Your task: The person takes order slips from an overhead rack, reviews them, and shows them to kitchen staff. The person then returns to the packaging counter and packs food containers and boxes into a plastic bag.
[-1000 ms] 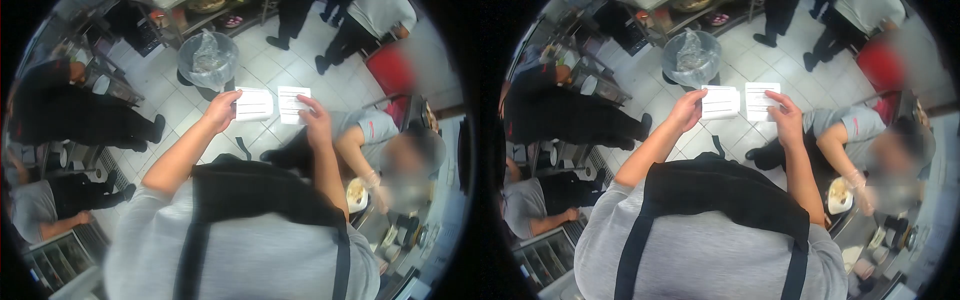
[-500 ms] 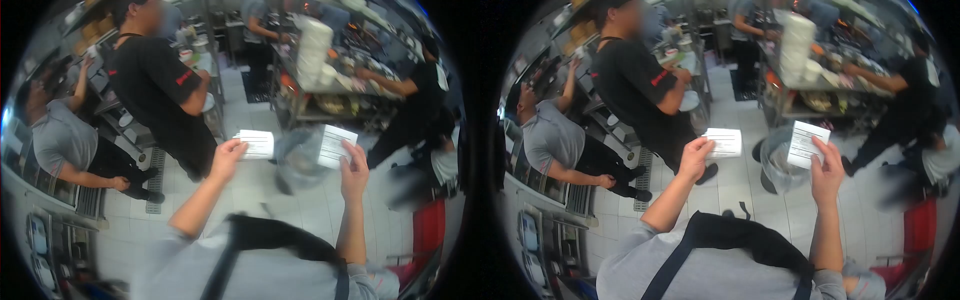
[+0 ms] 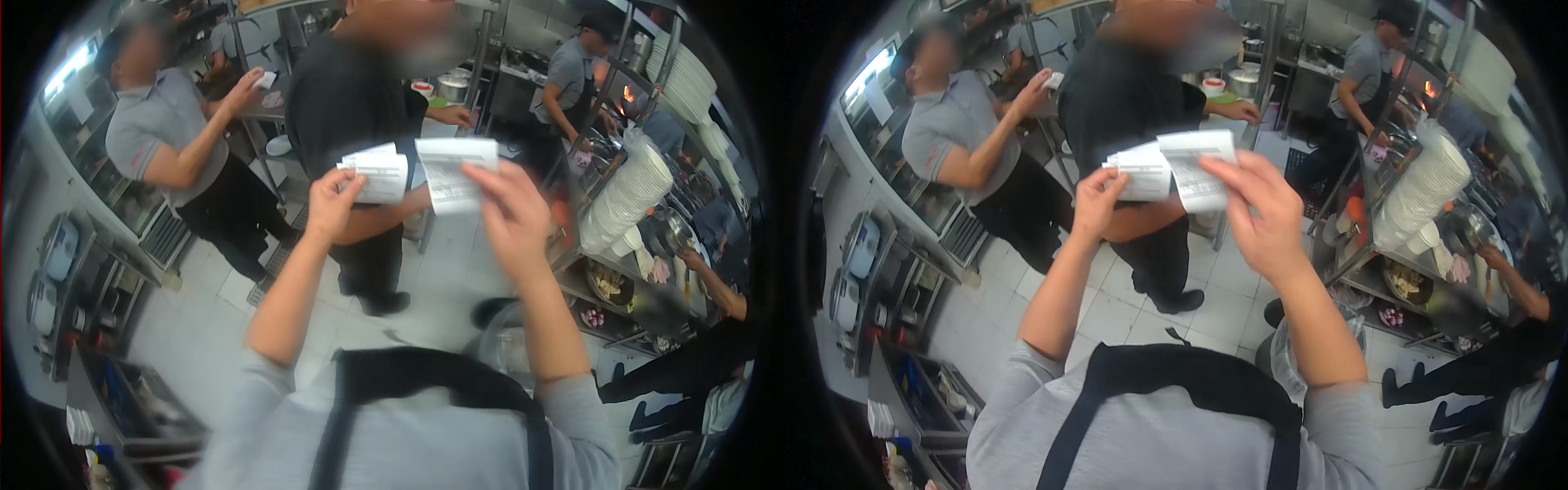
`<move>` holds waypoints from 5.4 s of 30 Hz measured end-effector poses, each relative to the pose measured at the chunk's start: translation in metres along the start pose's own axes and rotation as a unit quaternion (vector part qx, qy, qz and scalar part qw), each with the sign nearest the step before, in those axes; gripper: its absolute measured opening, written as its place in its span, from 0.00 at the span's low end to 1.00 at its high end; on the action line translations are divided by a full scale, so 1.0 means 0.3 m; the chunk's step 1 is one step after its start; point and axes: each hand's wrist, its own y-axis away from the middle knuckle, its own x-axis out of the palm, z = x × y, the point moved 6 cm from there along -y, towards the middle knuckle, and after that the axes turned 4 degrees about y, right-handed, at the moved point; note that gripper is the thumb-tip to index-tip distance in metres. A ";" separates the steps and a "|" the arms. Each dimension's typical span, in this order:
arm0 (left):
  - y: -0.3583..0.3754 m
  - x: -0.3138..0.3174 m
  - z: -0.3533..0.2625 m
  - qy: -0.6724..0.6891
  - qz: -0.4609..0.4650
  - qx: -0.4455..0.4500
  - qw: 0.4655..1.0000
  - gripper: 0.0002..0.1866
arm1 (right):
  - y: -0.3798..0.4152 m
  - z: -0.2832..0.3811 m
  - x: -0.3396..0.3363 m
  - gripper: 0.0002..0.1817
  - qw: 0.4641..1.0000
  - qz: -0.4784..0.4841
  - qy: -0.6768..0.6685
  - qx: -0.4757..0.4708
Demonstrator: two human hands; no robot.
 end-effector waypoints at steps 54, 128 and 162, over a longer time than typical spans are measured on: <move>-0.240 0.221 0.134 -0.031 -0.524 -0.025 0.851 0.07 | -1.547 -1.923 1.069 0.23 0.998 -0.017 0.067 0.005; -0.334 0.429 0.433 0.215 -0.375 -0.110 0.895 0.12 | -0.193 -1.220 0.873 0.06 0.721 0.376 -0.569 0.123; -0.297 0.269 0.450 0.148 -0.442 -0.079 0.881 0.21 | -1.355 -1.942 0.783 0.11 0.955 -0.292 0.006 0.049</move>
